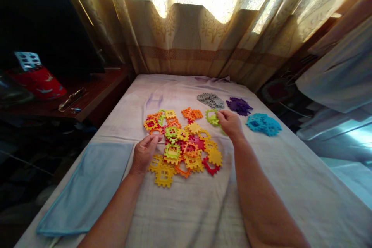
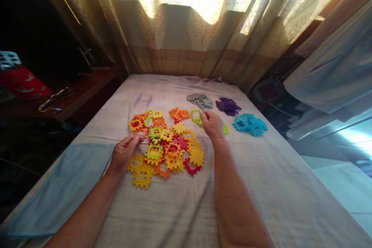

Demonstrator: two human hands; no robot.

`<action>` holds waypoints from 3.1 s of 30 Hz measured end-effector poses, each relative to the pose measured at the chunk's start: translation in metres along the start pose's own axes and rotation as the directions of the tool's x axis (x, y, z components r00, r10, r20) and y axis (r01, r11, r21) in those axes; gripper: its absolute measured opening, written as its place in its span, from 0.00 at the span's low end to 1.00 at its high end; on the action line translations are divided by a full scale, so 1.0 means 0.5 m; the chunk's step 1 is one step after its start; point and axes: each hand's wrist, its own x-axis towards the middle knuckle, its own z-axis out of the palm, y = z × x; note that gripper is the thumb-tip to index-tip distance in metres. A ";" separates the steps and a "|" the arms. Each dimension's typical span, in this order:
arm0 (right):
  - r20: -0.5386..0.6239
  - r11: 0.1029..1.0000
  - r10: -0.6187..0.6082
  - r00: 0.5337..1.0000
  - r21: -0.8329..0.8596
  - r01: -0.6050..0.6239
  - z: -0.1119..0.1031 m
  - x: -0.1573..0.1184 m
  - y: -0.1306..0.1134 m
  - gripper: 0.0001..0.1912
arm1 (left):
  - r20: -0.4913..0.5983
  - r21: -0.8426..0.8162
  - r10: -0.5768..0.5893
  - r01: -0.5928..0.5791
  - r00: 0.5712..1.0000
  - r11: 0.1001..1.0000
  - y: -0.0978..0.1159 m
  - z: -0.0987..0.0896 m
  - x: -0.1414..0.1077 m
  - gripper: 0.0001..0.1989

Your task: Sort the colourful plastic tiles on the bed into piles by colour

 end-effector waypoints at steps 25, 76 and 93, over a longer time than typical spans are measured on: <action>-0.054 0.926 0.216 0.975 -0.306 -0.222 -0.062 0.002 0.045 0.15 | -0.016 0.083 -0.011 0.012 1.000 0.996 -0.009 -0.006 0.003 0.20; -0.099 0.957 0.287 0.953 -0.007 -0.289 -0.047 0.020 0.099 0.17 | -0.018 0.076 -0.010 0.011 1.000 0.997 -0.002 -0.005 0.003 0.19; -0.073 0.902 0.334 0.940 -0.264 -0.341 -0.071 0.002 0.033 0.19 | -0.020 0.097 -0.013 0.015 1.000 0.995 0.001 -0.001 0.000 0.20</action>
